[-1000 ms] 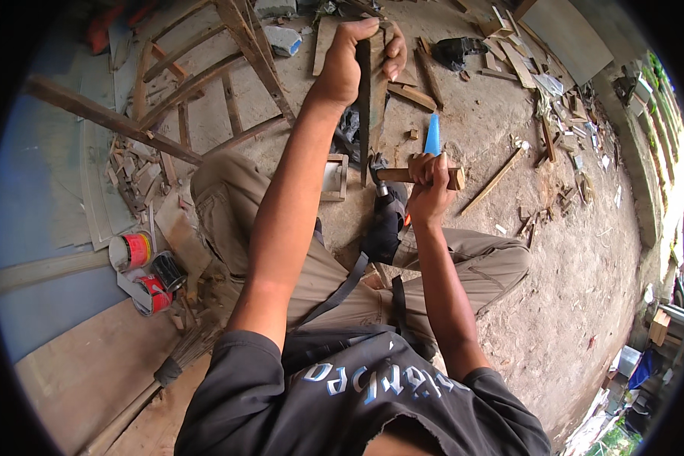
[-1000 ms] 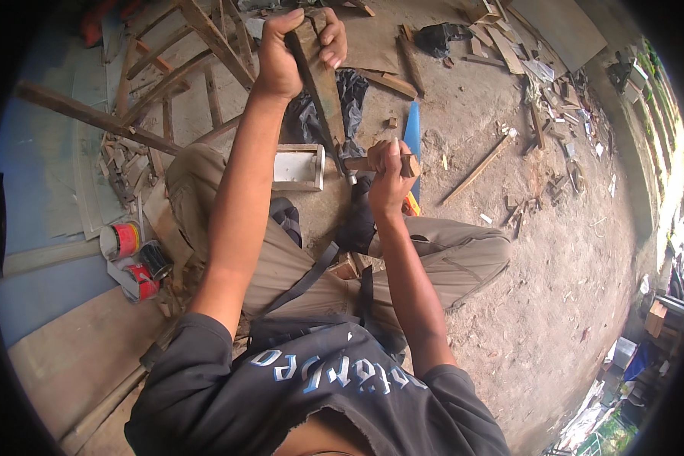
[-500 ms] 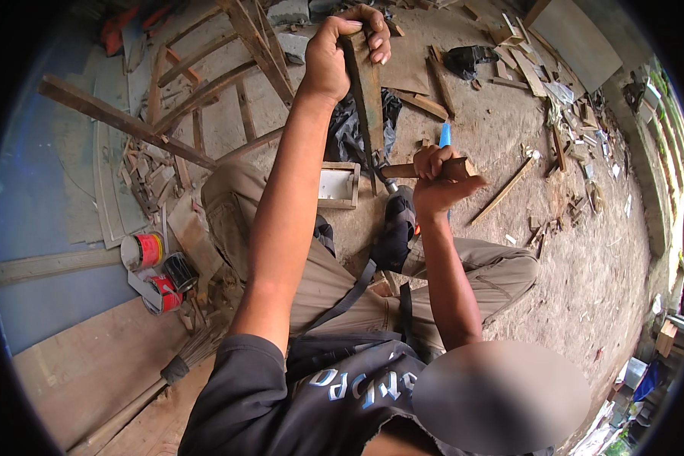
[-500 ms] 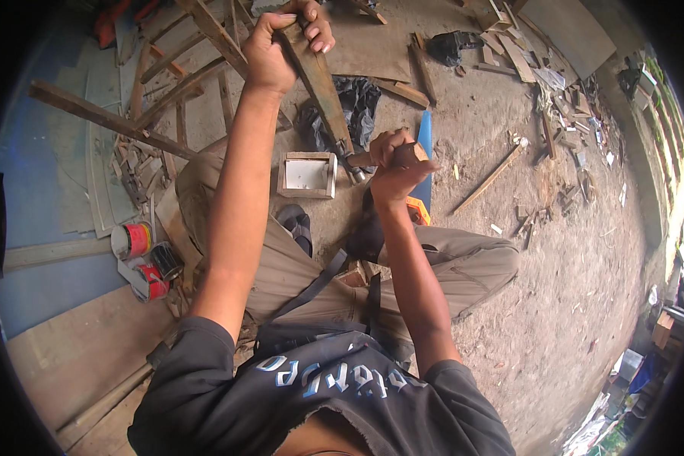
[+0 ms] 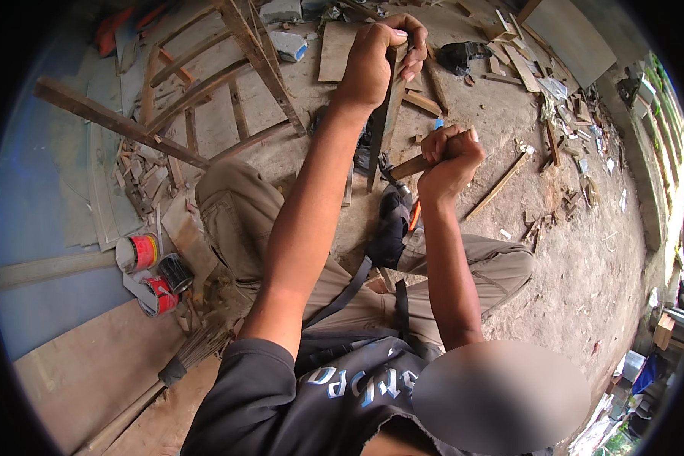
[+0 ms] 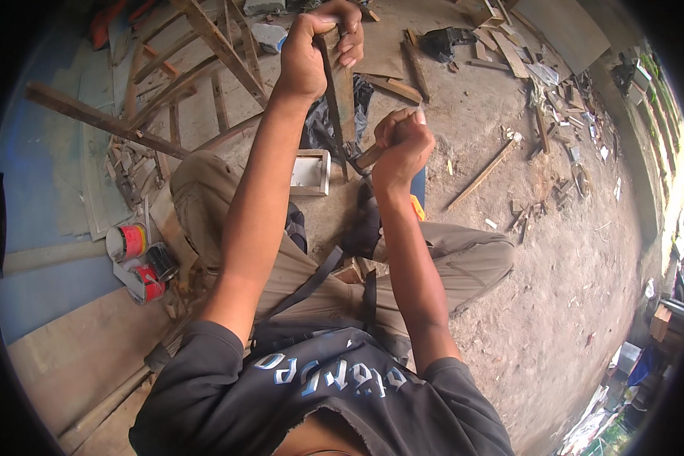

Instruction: The person sits on the floor and uses a hammer to repeatedly strike a small wooden frame, attempting to separate or adjust its components. The person holds the frame with one hand and strikes it with the hammer in the other, occasionally repositioning the frame.

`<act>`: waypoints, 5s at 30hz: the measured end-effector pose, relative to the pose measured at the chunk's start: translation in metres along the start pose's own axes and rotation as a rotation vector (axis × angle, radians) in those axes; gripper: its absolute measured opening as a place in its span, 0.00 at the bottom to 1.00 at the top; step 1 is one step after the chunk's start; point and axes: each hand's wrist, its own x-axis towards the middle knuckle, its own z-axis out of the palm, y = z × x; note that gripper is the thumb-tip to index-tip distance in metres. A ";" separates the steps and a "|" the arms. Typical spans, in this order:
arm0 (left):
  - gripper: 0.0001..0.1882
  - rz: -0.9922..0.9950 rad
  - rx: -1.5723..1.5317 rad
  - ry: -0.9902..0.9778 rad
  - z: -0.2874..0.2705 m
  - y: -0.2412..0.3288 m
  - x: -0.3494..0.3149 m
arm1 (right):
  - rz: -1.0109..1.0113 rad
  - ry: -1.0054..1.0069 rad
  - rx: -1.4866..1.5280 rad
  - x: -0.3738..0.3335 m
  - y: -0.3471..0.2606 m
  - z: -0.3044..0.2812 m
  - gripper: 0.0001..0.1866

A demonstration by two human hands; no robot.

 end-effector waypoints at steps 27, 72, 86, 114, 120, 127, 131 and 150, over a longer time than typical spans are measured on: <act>0.15 0.024 0.023 0.025 -0.001 0.006 -0.013 | 0.078 -0.088 -0.171 0.009 -0.004 0.011 0.23; 0.14 -0.079 -0.081 -0.057 0.022 -0.002 -0.004 | 0.075 -0.004 0.017 0.004 -0.019 -0.001 0.21; 0.17 -0.075 0.114 -0.056 0.043 0.005 -0.028 | 0.247 -0.056 -0.101 0.026 -0.025 0.008 0.21; 0.14 -0.050 -0.087 -0.086 0.010 0.009 -0.015 | 0.197 -0.063 0.009 0.012 -0.024 0.007 0.19; 0.14 -0.088 0.019 -0.034 0.017 0.020 -0.029 | 0.256 -0.140 -0.056 0.019 -0.025 0.011 0.20; 0.15 -0.088 0.021 -0.020 0.021 0.023 -0.035 | 0.235 -0.099 -0.109 0.017 -0.020 0.024 0.22; 0.16 -0.079 0.059 -0.061 0.026 0.017 -0.035 | 0.218 -0.037 -0.158 0.016 -0.019 0.032 0.21; 0.15 -0.025 -0.083 -0.011 -0.040 0.012 0.000 | 0.113 -0.193 0.215 -0.006 0.004 -0.027 0.17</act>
